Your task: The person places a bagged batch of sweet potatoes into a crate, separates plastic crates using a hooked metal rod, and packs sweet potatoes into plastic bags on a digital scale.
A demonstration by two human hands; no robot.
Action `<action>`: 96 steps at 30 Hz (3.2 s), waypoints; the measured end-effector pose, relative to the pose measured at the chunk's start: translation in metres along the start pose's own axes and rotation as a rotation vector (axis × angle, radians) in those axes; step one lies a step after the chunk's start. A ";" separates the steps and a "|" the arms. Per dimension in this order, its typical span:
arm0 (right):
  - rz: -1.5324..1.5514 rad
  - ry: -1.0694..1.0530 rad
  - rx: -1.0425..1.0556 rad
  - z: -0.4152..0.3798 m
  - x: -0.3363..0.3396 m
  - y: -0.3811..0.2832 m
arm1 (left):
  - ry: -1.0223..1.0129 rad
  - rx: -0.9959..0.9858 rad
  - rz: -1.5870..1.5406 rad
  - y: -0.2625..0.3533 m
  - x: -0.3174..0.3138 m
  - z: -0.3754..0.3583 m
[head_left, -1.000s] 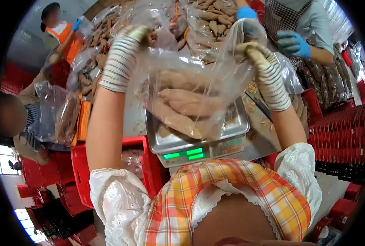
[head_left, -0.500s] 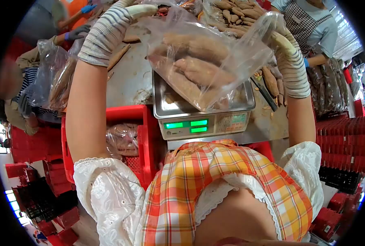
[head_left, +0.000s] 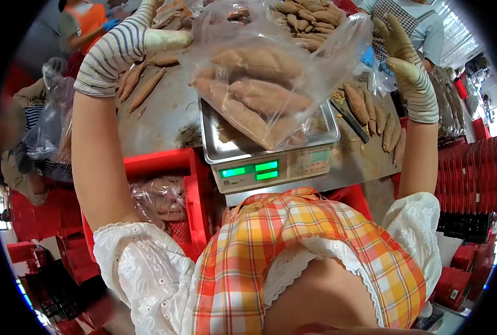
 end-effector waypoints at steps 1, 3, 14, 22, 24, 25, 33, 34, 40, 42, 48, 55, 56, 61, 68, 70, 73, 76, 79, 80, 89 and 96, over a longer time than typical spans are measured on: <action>-0.031 -0.025 -0.002 -0.001 -0.002 0.001 | -0.008 0.002 0.054 -0.002 0.000 0.002; -0.054 -0.043 -0.006 -0.005 -0.011 0.002 | -0.020 -0.003 0.108 -0.013 -0.003 0.008; -0.307 -0.047 -0.373 -0.010 -0.096 0.036 | 0.356 -0.170 0.126 -0.054 -0.053 0.058; -0.731 0.152 -0.168 0.027 -0.068 0.018 | 0.442 0.049 -0.571 -0.023 -0.013 0.017; -0.623 0.297 -0.086 0.041 -0.063 0.016 | 0.584 0.044 -0.242 -0.014 -0.001 0.002; -0.647 0.311 -0.105 0.052 -0.058 0.014 | 0.580 0.031 -0.234 -0.015 0.002 -0.004; -0.472 0.284 -0.185 0.116 -0.060 0.025 | 0.590 -0.161 -0.088 -0.054 0.024 -0.088; -0.495 0.219 -0.047 0.114 -0.064 0.032 | 0.674 0.013 0.009 -0.024 0.003 -0.091; -0.311 -0.124 -0.134 0.070 -0.075 0.043 | 0.588 0.136 -0.926 -0.021 -0.051 -0.109; -0.310 -0.171 -0.167 0.054 -0.061 0.046 | 0.531 0.140 -1.072 -0.008 -0.062 -0.113; -0.649 -0.191 -0.118 0.048 -0.052 0.015 | 0.552 0.206 -0.933 0.015 -0.065 -0.114; -0.273 -0.348 0.291 0.056 -0.152 -0.057 | 0.289 0.112 -0.597 0.020 -0.065 -0.069; -0.232 -0.517 0.294 0.053 -0.178 -0.051 | 0.218 0.119 -0.621 0.024 -0.066 -0.070; -0.838 -0.614 0.130 0.048 -0.199 -0.003 | 0.179 0.100 -0.855 0.034 -0.063 -0.085; -1.025 -0.688 -0.292 0.026 -0.141 0.029 | 0.374 0.006 -1.010 0.024 -0.080 -0.096; -1.045 -0.755 -0.316 0.023 -0.139 0.028 | 0.320 -0.028 -1.007 0.027 -0.084 -0.091; -1.098 -0.655 -0.196 0.030 -0.147 0.030 | 0.371 -0.035 -0.995 0.028 -0.083 -0.084; -1.107 -0.554 -0.119 0.048 -0.168 0.026 | 0.436 -0.063 -0.999 0.027 -0.084 -0.086; -0.934 -0.512 0.325 0.060 -0.201 0.028 | 0.480 -0.044 -0.994 0.024 -0.086 -0.090; -0.963 -0.544 0.288 0.067 -0.212 0.029 | 0.477 -0.063 -0.974 0.023 -0.087 -0.091; -1.137 -0.694 0.393 0.113 -0.257 0.053 | 0.496 -0.100 -0.949 0.019 -0.091 -0.089; -0.054 -0.218 0.161 0.108 -0.182 0.021 | 0.549 -0.054 -0.900 0.015 -0.092 -0.091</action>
Point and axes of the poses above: each hand's wrist, its own z-axis towards the middle knuckle, its own x-axis out of the back of the hand, y = z × x, the point moved 4 cm from there along z, towards the middle knuckle, and after that the axes turned 5 degrees about -x, right-handed, at the moved point
